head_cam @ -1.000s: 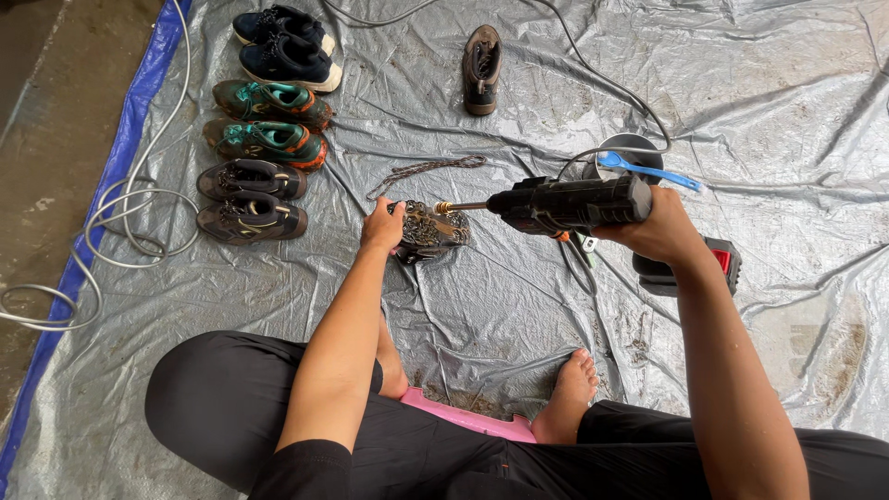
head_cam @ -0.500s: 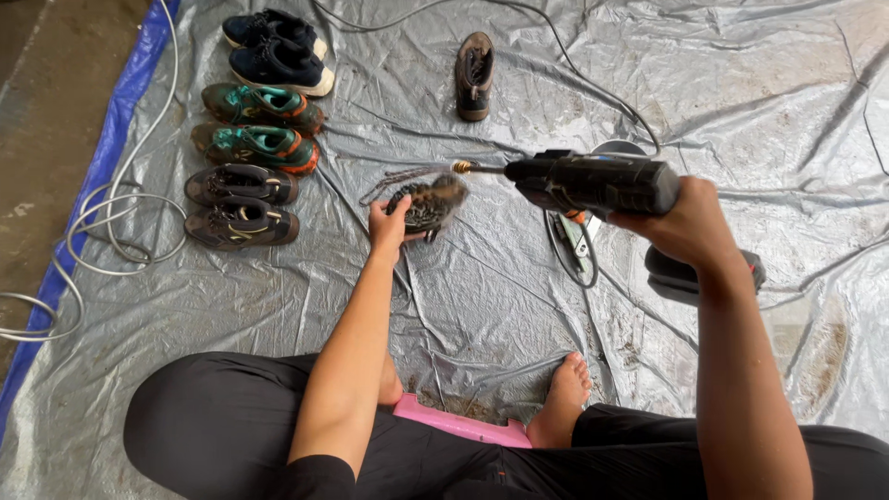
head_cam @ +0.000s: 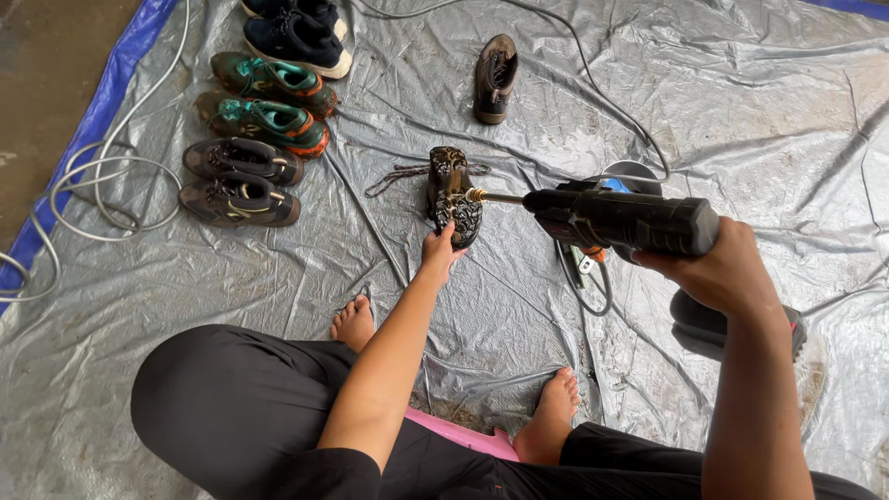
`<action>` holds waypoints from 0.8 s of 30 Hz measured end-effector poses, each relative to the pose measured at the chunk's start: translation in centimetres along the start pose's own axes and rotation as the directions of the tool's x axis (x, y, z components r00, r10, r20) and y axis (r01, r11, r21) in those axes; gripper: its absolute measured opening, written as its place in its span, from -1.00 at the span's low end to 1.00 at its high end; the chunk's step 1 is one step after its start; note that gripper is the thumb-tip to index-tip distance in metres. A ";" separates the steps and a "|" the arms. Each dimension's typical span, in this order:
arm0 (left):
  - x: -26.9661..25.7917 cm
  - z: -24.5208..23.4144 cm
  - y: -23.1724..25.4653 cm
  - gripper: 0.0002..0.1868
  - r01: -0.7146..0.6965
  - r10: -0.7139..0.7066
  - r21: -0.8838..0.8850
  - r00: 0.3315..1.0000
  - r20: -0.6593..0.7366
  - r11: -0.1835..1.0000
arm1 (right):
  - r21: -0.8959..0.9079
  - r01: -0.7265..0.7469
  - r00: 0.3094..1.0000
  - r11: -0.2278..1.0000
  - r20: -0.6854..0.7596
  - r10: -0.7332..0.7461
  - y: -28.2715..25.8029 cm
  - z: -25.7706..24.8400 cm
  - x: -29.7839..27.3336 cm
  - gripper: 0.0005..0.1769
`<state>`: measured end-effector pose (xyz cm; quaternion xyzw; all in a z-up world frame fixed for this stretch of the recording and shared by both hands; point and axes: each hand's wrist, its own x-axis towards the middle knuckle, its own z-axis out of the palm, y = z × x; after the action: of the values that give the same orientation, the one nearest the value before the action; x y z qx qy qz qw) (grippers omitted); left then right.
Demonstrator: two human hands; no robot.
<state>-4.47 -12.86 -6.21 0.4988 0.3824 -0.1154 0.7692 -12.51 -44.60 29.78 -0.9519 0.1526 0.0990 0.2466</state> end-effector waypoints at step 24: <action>-2.9 1.8 2.9 -0.29 0.089 -0.086 -0.070 0.995 0.042 0.994 | 0.017 -0.103 0.994 0.995 0.041 0.102 -2.0 -0.7 -1.4 -0.47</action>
<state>-3.97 -13.61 -1.80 0.4515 0.3926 -0.1451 0.7880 -13.06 -42.94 31.63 -0.9383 0.1972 0.1290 0.2531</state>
